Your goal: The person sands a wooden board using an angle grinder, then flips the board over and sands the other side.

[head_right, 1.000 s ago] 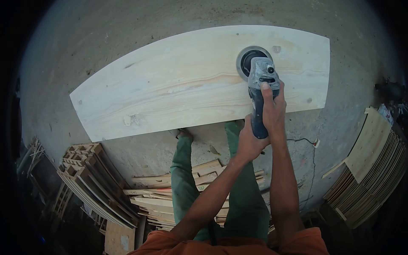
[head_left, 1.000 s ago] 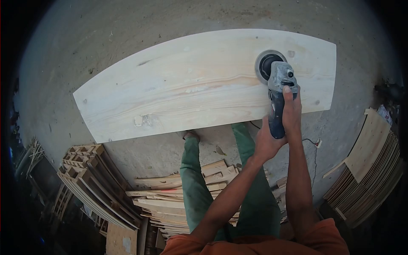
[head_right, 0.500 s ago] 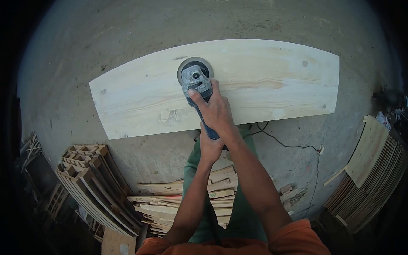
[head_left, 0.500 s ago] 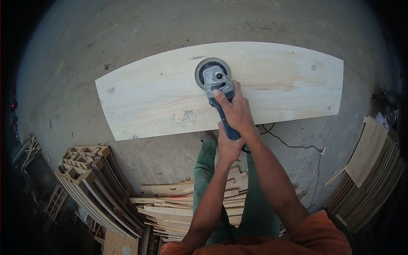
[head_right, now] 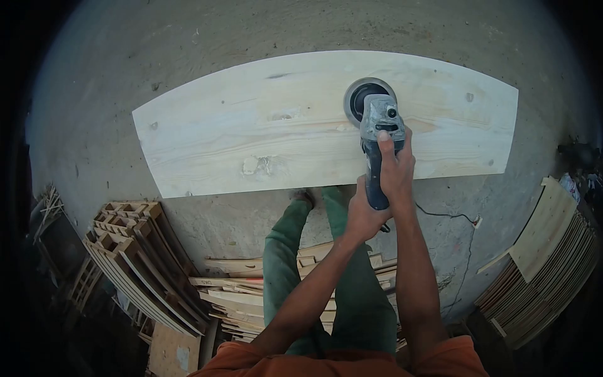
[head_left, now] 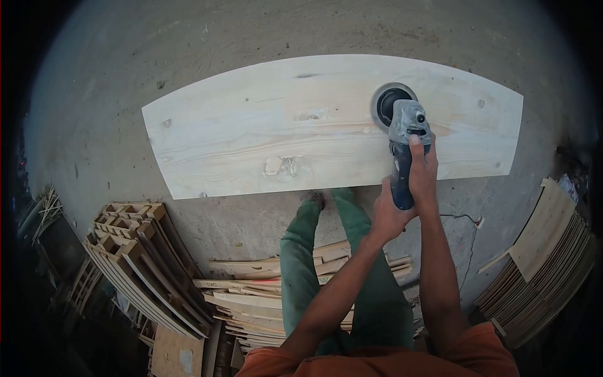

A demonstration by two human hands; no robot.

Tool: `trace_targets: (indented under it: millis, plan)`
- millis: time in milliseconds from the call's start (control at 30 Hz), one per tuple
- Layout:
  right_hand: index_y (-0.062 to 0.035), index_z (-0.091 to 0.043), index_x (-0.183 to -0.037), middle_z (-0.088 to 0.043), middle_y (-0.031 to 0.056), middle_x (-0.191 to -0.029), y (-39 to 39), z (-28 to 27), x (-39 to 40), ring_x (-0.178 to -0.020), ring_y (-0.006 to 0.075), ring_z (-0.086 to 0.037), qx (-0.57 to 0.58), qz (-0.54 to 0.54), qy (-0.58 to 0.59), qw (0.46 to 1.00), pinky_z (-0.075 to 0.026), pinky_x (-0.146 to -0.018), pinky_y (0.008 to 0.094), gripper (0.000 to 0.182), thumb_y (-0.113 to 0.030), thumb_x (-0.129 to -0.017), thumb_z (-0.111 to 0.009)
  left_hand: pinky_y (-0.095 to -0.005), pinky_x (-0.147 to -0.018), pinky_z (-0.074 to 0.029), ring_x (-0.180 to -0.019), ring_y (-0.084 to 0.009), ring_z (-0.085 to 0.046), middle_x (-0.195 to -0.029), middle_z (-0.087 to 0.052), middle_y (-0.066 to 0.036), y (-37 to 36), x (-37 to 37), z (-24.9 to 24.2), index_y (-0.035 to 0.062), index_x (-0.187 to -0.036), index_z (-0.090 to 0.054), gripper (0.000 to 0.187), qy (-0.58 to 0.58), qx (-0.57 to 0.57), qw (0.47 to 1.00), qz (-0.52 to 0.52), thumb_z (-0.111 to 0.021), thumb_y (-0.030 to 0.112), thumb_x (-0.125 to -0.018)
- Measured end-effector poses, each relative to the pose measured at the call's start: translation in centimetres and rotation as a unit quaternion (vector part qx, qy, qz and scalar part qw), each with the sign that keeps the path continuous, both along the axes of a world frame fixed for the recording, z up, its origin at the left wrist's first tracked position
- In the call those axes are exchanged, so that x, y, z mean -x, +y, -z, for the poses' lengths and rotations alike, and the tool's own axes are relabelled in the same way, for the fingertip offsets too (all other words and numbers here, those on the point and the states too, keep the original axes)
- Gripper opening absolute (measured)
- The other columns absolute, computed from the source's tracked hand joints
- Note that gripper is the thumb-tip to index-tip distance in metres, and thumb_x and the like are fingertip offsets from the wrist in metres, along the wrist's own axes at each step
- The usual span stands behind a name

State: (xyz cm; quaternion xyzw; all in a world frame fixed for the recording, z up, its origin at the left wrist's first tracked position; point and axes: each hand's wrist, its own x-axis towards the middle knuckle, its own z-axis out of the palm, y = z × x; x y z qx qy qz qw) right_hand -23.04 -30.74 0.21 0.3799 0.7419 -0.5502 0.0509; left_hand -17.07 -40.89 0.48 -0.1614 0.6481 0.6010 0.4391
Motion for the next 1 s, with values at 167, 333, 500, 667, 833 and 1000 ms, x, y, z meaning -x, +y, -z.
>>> trace_targets:
  millis: [167,333,500,667,833,1000]
  plan:
    - [-0.001,-0.051,-0.134,-0.071,0.0196,-0.105,-2.0,-0.6,0.1,-0.095,0.0262,-0.07,0.023,-0.03,0.007,0.999,-0.054,-0.085,0.0384,0.07,-0.057,-0.092,-0.062,-0.0357,-0.085,-0.053,-0.099,-0.0216,-0.066,-0.11,-0.066,-0.015,-0.8,-1.6,0.2,0.0018,-0.128,-0.041,0.071,0.012,0.012,0.999,-0.049,-0.085,0.024,-0.076]
    - [-0.0009,-0.044,-0.139,-0.07,0.0287,-0.101,-10.7,-0.5,4.8,-0.097,0.0462,-0.07,0.031,-0.152,-0.029,0.987,-0.053,-0.087,0.0494,0.08,-0.06,-0.09,-0.064,-0.035,-0.085,-0.053,-0.1,-0.0192,-0.064,-0.112,-0.064,-0.013,-8.1,1.2,0.3,0.0015,-0.13,-0.041,0.071,0.023,-0.005,0.982,-0.187,-0.084,0.021,-0.077]
    - [-0.0006,-0.045,-0.138,-0.071,0.0267,-0.101,-11.4,-0.9,3.5,-0.097,0.044,-0.071,0.038,-0.085,0.009,0.996,-0.054,-0.086,0.0477,0.075,-0.058,-0.092,-0.063,-0.035,-0.086,-0.053,-0.103,-0.0187,-0.063,-0.115,-0.063,-0.013,-9.9,1.0,-0.2,0.0014,-0.135,-0.04,0.076,-0.019,0.004,0.994,-0.106,-0.085,0.022,-0.077]
    - [-0.0005,-0.049,-0.135,-0.071,0.0215,-0.101,-8.3,-0.5,0.0,-0.097,0.0299,-0.071,-0.026,-0.042,0.0,0.999,-0.054,-0.085,0.04,0.066,-0.051,-0.095,-0.062,-0.0392,-0.089,-0.052,-0.107,-0.0295,-0.067,-0.118,-0.065,-0.019,-7.8,-0.8,0.1,0.0023,-0.137,-0.039,0.082,0.001,-0.02,0.999,-0.026,-0.087,0.025,-0.074]
    - [-0.0012,-0.048,-0.135,-0.071,0.0216,-0.101,-10.7,-1.0,0.9,-0.094,0.0313,-0.071,0.024,-0.067,-0.006,0.997,-0.054,-0.084,0.0399,0.067,-0.053,-0.095,-0.061,-0.0424,-0.082,-0.054,-0.098,-0.0347,-0.069,-0.109,-0.066,-0.02,-9.5,-1.3,0.0,0.0011,-0.134,-0.039,0.078,0.014,0.003,0.998,-0.056,-0.086,0.021,-0.074]
    - [0.0002,-0.047,-0.135,-0.071,0.0246,-0.101,-13.3,-0.6,3.9,-0.096,0.0362,-0.072,0.008,-0.097,-0.007,0.995,-0.055,-0.084,0.0426,0.073,-0.057,-0.092,-0.063,-0.0358,-0.084,-0.054,-0.096,-0.0199,-0.066,-0.106,-0.065,-0.015,-12.1,1.6,0.0,0.0032,-0.128,-0.042,0.068,0.009,-0.018,0.991,-0.132,-0.084,0.02,-0.077]
